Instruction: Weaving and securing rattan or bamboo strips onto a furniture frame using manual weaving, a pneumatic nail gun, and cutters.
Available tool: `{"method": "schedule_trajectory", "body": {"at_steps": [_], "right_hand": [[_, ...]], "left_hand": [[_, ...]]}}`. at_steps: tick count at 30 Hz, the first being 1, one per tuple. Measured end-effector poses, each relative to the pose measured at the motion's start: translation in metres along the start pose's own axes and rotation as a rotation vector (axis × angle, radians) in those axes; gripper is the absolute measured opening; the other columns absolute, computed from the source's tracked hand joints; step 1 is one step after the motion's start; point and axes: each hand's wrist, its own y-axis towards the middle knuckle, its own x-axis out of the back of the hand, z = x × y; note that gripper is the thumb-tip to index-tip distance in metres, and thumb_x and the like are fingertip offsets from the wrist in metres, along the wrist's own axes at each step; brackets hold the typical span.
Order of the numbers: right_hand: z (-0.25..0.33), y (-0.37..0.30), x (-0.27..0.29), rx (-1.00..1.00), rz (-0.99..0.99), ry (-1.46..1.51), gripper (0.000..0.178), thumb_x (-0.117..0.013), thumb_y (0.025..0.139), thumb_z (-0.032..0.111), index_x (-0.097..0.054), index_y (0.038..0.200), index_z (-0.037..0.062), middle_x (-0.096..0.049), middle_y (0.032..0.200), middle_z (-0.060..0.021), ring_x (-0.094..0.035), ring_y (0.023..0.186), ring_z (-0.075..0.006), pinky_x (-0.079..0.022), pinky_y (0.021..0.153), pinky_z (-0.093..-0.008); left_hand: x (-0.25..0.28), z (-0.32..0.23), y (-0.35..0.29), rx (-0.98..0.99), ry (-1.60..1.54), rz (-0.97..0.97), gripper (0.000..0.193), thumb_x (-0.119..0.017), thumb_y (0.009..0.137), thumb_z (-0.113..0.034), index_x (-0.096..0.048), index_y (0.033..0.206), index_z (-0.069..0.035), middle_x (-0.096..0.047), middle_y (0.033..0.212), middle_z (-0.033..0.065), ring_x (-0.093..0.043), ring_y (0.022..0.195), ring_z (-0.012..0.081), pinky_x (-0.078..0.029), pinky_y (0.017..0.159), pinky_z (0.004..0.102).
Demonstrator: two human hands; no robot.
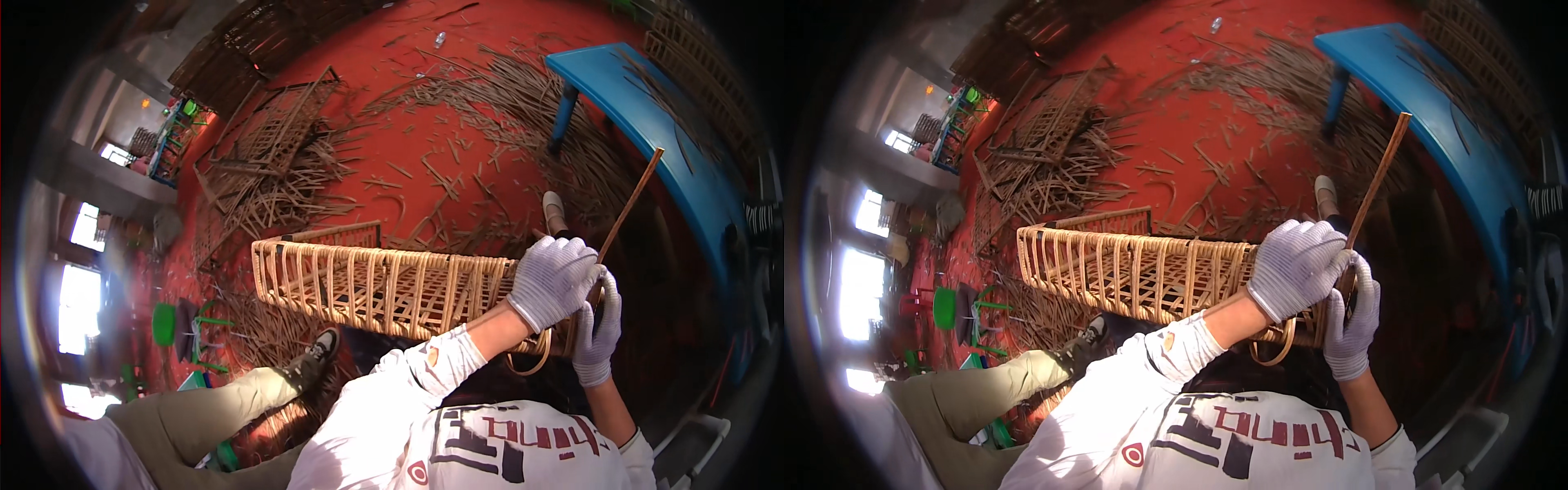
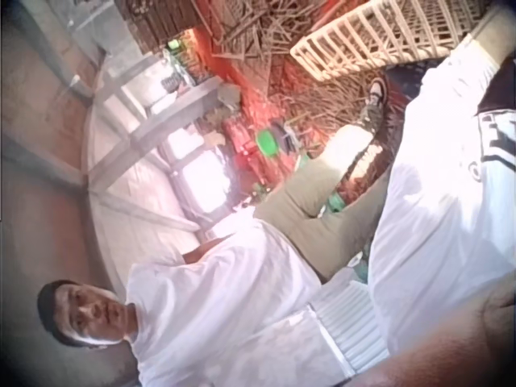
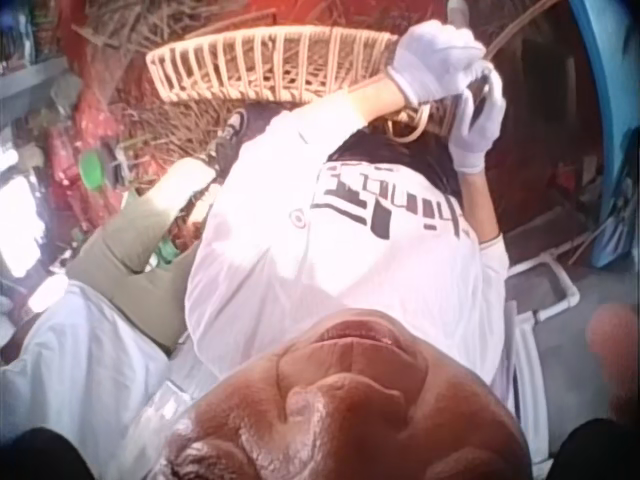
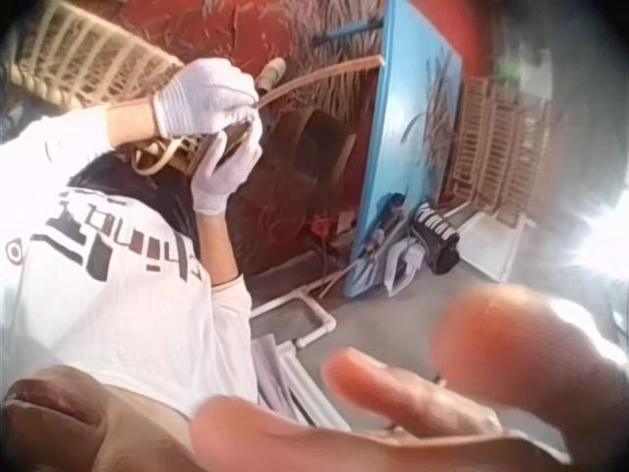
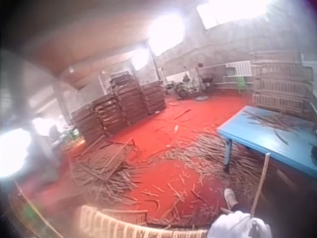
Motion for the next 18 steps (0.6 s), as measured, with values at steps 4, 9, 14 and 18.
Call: {"method": "schedule_trajectory", "body": {"at_steps": [4,9,14,18], "right_hand": [[-0.004,0.000,0.000,-0.018,-0.002,0.020,0.049,-0.058,0.098,0.012,-0.045,0.144,-0.0023,-0.058,0.121,-0.0192,-0.060,0.109,-0.0303,-0.046,0.099,-0.0384],[-0.001,0.007,-0.003,0.012,-0.010,0.054,0.048,-0.059,0.095,0.007,-0.048,0.141,-0.0041,-0.059,0.121,-0.0213,-0.060,0.107,-0.0327,-0.047,0.097,-0.0392],[-0.007,0.004,0.001,0.023,0.013,0.021,0.047,-0.057,0.097,0.014,-0.048,0.140,-0.0042,-0.058,0.129,-0.0217,-0.059,0.117,-0.0328,-0.045,0.102,-0.0407],[-0.002,0.005,0.009,0.009,-0.040,-0.001,0.044,-0.060,0.095,0.018,-0.054,0.134,-0.0028,-0.062,0.117,-0.0196,-0.061,0.101,-0.0298,-0.048,0.089,-0.0377]], "left_hand": [[-0.004,0.001,0.001,-0.001,-0.016,0.004,0.012,-0.066,0.087,-0.021,-0.062,0.081,-0.011,-0.060,0.077,0.0067,-0.060,0.068,0.0277,-0.047,0.065,0.0404],[0.003,0.003,0.002,-0.003,0.015,-0.002,0.011,-0.067,0.086,-0.021,-0.064,0.083,-0.012,-0.060,0.078,0.0046,-0.060,0.068,0.0264,-0.047,0.065,0.0393],[0.000,0.000,0.003,-0.022,0.070,0.000,0.012,-0.069,0.086,-0.023,-0.065,0.085,-0.012,-0.060,0.077,0.0039,-0.059,0.068,0.0244,-0.046,0.063,0.0372],[-0.011,-0.005,0.005,-0.059,0.074,0.024,0.013,-0.064,0.091,-0.025,-0.063,0.090,-0.013,-0.057,0.080,0.0037,-0.059,0.071,0.0214,-0.045,0.062,0.0363]]}}
